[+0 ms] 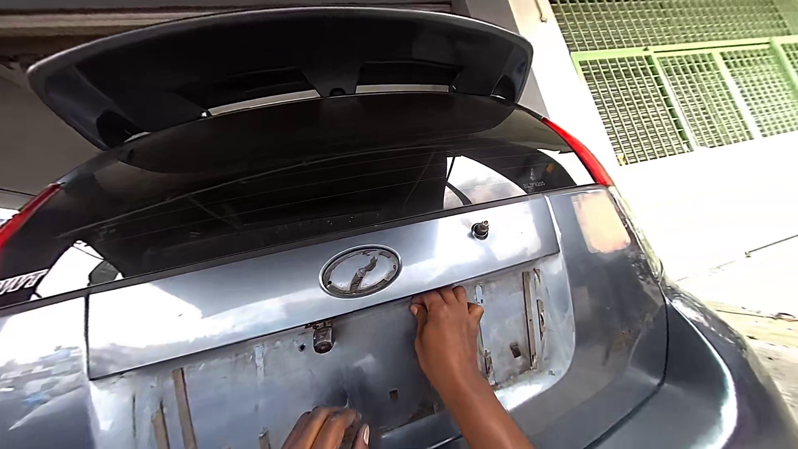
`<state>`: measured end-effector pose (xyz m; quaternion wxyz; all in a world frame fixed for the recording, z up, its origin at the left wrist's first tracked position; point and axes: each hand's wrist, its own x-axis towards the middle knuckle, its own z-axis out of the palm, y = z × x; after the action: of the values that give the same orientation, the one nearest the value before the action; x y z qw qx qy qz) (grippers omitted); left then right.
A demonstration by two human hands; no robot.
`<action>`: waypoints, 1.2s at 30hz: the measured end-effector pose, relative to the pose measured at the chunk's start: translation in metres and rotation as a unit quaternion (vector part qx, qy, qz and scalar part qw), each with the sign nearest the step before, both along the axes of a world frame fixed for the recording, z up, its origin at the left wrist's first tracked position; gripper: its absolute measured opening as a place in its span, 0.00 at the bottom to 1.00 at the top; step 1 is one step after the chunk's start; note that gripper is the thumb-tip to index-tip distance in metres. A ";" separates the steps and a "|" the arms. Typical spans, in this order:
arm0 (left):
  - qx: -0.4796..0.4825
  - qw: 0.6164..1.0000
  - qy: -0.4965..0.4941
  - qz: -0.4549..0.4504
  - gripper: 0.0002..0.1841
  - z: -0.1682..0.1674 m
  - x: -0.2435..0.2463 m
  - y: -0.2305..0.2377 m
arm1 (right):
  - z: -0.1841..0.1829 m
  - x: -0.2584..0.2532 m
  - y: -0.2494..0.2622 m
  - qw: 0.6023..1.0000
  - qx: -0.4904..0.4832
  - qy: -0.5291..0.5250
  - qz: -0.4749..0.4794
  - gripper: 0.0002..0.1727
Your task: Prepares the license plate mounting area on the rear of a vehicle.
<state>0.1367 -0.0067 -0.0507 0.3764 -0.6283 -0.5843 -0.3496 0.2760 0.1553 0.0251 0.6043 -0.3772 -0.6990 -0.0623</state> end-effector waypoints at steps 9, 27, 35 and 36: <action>0.055 0.997 0.036 -0.044 0.10 0.019 0.029 0.042 | -0.013 -0.001 0.015 0.992 0.102 0.070 0.027 0.08; 0.178 0.981 -0.033 -0.063 0.12 0.036 0.018 0.072 | -0.012 -0.013 0.006 0.990 0.111 0.076 -0.039 0.07; 0.191 0.979 -0.033 -0.063 0.12 0.044 0.018 0.071 | -0.004 -0.019 0.000 0.984 0.108 -0.027 -0.137 0.10; 0.192 0.979 -0.030 -0.063 0.13 0.046 0.020 0.072 | -0.007 -0.018 0.002 0.984 0.122 -0.032 -0.123 0.09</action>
<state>0.1568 0.0655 -0.0050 0.4495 -0.5692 -0.4764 -0.4969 0.2582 0.1572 0.0185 0.6108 -0.3816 -0.6535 -0.2330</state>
